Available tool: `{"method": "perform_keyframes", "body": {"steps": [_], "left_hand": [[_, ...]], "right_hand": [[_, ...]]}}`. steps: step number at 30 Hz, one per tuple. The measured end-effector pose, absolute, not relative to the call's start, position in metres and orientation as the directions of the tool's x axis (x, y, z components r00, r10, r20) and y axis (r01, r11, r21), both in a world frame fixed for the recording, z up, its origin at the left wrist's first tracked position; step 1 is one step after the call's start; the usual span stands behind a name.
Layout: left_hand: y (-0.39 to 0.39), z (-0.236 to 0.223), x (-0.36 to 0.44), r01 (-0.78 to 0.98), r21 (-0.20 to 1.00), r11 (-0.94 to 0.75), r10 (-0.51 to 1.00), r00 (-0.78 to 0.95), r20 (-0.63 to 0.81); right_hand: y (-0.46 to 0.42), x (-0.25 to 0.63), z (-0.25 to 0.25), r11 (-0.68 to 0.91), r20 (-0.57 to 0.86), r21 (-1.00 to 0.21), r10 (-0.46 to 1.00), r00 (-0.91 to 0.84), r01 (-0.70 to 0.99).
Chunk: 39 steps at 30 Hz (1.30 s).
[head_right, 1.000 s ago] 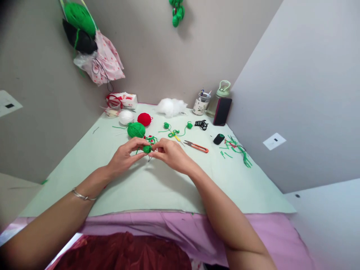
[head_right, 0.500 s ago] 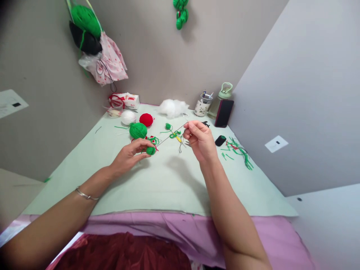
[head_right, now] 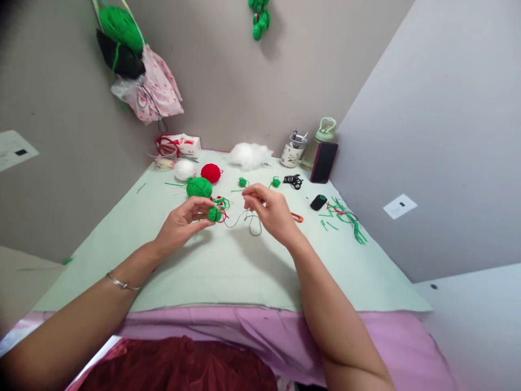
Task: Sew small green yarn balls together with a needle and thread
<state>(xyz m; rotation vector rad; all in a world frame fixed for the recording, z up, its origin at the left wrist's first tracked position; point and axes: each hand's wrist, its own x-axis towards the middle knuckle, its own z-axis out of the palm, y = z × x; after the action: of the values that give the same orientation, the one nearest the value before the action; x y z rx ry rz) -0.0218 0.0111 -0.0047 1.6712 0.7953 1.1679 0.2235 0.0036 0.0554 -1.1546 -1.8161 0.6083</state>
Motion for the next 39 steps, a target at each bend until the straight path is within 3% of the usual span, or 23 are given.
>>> {"method": "perform_keyframes", "body": {"steps": [5, 13, 22, 39], "left_hand": [[0.010, -0.004, -0.022, 0.025, 0.893, -0.450, 0.844, 0.340, 0.416], [0.010, -0.004, -0.021, 0.033, 0.863, -0.504, 0.824, 0.319, 0.469], [0.011, -0.005, -0.021, 0.061, 0.834, -0.548, 0.799, 0.334, 0.500], [0.011, -0.006, -0.022, 0.094, 0.787, -0.610, 0.757, 0.362, 0.543]], "right_hand": [[-0.003, 0.213, 0.051, 0.675, 0.605, -0.490, 0.719, -0.342, 0.551], [-0.008, 0.207, 0.050, 0.717, 0.635, -0.244, 0.627, -0.451, 0.654], [-0.008, 0.208, 0.046, 0.728, 0.624, -0.140, 0.591, -0.511, 0.671], [-0.010, 0.208, 0.050, 0.735, 0.598, -0.127, 0.593, -0.540, 0.667]]}}
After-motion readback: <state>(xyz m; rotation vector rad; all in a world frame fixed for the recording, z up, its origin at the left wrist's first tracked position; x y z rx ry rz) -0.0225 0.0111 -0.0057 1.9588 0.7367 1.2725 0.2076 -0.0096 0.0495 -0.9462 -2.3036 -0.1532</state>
